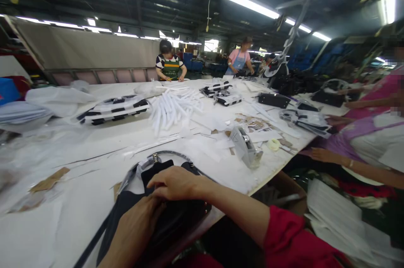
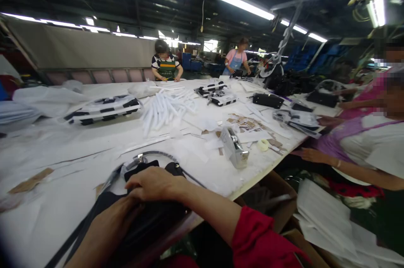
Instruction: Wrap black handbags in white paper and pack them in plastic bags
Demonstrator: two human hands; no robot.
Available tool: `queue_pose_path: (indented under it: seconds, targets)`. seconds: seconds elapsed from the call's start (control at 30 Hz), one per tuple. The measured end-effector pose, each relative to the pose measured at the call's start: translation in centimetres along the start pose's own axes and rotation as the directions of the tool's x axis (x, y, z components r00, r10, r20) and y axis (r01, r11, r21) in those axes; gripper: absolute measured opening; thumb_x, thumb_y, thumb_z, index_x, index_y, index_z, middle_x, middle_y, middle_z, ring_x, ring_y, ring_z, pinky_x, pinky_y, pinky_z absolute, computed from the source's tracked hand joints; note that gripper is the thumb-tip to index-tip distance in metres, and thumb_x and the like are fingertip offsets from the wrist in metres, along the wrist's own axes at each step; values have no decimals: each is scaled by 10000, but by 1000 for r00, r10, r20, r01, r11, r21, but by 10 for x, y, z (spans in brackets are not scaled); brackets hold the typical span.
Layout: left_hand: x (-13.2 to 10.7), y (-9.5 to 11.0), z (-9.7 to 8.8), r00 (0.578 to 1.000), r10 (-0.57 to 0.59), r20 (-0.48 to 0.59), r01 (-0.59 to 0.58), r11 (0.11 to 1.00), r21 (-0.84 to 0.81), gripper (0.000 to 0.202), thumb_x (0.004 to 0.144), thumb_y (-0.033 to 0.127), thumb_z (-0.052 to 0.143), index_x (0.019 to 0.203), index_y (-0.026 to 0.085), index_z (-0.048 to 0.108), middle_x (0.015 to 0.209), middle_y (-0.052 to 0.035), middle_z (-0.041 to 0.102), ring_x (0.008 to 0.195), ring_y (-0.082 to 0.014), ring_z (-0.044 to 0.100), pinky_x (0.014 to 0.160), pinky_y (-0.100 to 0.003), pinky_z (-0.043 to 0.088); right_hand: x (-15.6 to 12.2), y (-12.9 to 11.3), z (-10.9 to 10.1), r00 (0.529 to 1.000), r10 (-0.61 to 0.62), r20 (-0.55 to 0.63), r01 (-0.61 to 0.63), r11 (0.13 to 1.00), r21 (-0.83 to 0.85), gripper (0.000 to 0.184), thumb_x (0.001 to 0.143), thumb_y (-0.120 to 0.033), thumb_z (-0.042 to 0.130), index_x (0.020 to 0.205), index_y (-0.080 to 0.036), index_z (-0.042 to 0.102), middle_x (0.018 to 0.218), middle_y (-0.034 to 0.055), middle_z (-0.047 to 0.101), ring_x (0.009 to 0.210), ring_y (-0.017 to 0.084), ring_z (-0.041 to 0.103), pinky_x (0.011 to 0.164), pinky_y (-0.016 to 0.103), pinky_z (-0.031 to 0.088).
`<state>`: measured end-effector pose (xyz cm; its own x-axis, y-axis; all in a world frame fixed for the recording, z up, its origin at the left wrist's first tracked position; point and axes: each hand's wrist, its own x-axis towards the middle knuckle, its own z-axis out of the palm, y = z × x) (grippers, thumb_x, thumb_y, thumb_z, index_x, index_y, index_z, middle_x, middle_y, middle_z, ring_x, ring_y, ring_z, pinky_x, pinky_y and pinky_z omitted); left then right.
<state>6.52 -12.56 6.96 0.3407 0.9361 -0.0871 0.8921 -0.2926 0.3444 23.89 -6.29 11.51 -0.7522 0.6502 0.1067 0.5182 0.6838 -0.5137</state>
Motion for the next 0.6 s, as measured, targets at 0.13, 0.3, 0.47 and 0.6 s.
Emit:
queue_pose_path:
  seconds: [0.13, 0.3, 0.47, 0.6]
  targets:
    - [0, 10, -2, 999, -15, 49, 13, 999, 43, 373, 933, 236, 337, 1104, 274, 666, 1138, -24, 704, 1043, -196, 663, 926, -336, 496, -54, 14, 4, 996, 14, 86, 2, 983, -185, 249, 930, -378, 575, 1068, -225, 715, 1046, 20, 743, 975, 185, 662, 844, 267, 453]
    - [-5, 10, -5, 994, -35, 106, 27, 997, 76, 417, 943, 308, 345, 1241, 263, 635, 1221, -47, 687, 1093, -221, 661, 958, -368, 509, -76, 17, 20, 999, 28, -15, -31, 949, -315, 372, 944, -507, 520, 909, -201, 729, 862, 25, 746, 853, 181, 670, 808, 282, 445]
    - [-32, -25, 0, 992, 36, 123, -58, 981, 185, 719, 704, 500, 708, 1371, 293, 538, 1432, -70, 508, 1300, -332, 506, 1108, -490, 394, -89, 8, 18, 998, -41, 47, 52, 958, -281, 633, 818, -658, 605, 1219, -169, 625, 1168, 96, 701, 1116, 245, 611, 1071, 390, 352]
    - [-46, -37, 13, 996, -49, 73, 25, 955, 296, 810, 641, 288, 746, 1407, 263, 485, 1487, -99, 410, 1352, -331, 437, 1126, -513, 363, -97, 8, 23, 998, -47, 49, 60, 951, -302, 694, 820, -492, 691, 1383, -152, 469, 1384, 136, 570, 1281, 276, 503, 1147, 469, 268]
